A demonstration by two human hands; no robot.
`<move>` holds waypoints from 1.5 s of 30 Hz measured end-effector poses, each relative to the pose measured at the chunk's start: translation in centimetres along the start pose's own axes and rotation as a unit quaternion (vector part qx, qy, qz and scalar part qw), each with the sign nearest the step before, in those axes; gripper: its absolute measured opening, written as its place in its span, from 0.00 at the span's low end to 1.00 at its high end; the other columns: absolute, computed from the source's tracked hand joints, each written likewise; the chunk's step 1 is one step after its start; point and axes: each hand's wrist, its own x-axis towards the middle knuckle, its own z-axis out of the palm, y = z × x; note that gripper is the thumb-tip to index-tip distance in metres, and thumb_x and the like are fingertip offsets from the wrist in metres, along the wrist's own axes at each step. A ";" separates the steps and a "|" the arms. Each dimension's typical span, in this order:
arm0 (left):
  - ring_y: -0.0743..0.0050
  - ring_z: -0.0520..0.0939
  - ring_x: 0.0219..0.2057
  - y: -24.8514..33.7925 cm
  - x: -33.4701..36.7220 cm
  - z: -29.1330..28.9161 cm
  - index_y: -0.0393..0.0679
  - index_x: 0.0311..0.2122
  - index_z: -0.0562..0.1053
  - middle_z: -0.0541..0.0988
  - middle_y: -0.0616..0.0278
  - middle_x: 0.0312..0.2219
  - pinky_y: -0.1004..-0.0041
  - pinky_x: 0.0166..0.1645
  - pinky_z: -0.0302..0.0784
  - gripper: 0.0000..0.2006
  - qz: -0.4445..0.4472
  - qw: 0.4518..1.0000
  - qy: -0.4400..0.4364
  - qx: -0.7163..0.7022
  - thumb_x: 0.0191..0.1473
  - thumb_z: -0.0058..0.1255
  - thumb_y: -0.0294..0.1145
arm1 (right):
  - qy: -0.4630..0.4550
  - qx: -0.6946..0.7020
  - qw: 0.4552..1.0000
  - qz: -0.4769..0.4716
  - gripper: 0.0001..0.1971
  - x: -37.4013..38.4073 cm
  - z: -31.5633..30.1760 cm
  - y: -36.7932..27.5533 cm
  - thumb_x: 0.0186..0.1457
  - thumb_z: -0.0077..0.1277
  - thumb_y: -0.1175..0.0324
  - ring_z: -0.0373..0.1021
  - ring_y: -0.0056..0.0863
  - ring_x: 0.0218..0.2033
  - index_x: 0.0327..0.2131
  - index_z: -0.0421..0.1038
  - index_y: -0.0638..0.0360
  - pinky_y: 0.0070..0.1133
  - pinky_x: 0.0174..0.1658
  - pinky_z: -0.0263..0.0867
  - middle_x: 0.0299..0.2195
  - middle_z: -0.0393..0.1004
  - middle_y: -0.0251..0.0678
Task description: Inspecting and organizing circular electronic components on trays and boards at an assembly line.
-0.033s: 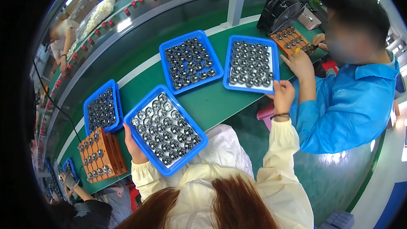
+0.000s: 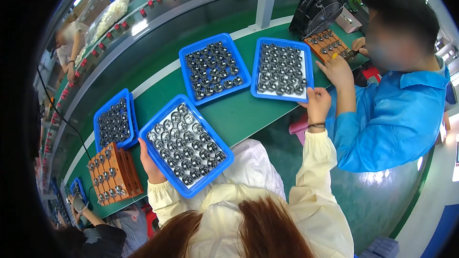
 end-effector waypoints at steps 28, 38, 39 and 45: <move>0.55 0.71 0.46 0.3 0.0 -0.1 0.37 0.52 0.60 0.68 0.50 0.48 0.59 0.51 0.66 0.28 -0.033 0.998 0.015 -0.055 0.58 0.28 0.52 | -0.396 0.087 0.914 -0.002 0.16 -14.4 14.2 -2.0 0.59 0.37 0.68 0.70 0.24 0.34 0.46 0.61 0.71 0.18 0.39 0.65 0.37 0.72 0.43; 0.55 0.70 0.48 0.4 -0.3 0.6 0.38 0.53 0.58 0.67 0.50 0.49 0.58 0.52 0.65 0.30 -0.038 0.997 0.034 -0.062 0.57 0.28 0.55 | -0.468 0.086 0.877 0.061 0.15 -13.4 18.1 -1.5 0.56 0.43 0.69 0.65 0.13 0.32 0.45 0.66 0.69 0.11 0.35 0.61 0.35 0.72 0.32; 0.55 0.70 0.48 0.3 -0.1 0.6 0.38 0.53 0.58 0.67 0.50 0.48 0.58 0.52 0.65 0.30 -0.038 0.997 0.037 -0.061 0.57 0.28 0.55 | -0.466 0.081 0.881 0.027 0.16 -13.3 18.0 -1.3 0.56 0.43 0.70 0.65 0.13 0.33 0.46 0.65 0.69 0.11 0.36 0.61 0.36 0.72 0.32; 0.54 0.71 0.47 0.5 0.3 0.5 0.38 0.54 0.58 0.67 0.49 0.48 0.58 0.51 0.66 0.31 -0.043 0.996 0.054 -0.057 0.56 0.28 0.56 | -0.465 0.105 0.878 0.044 0.16 -13.3 17.8 -1.9 0.57 0.41 0.71 0.66 0.17 0.36 0.47 0.64 0.71 0.14 0.40 0.62 0.39 0.72 0.38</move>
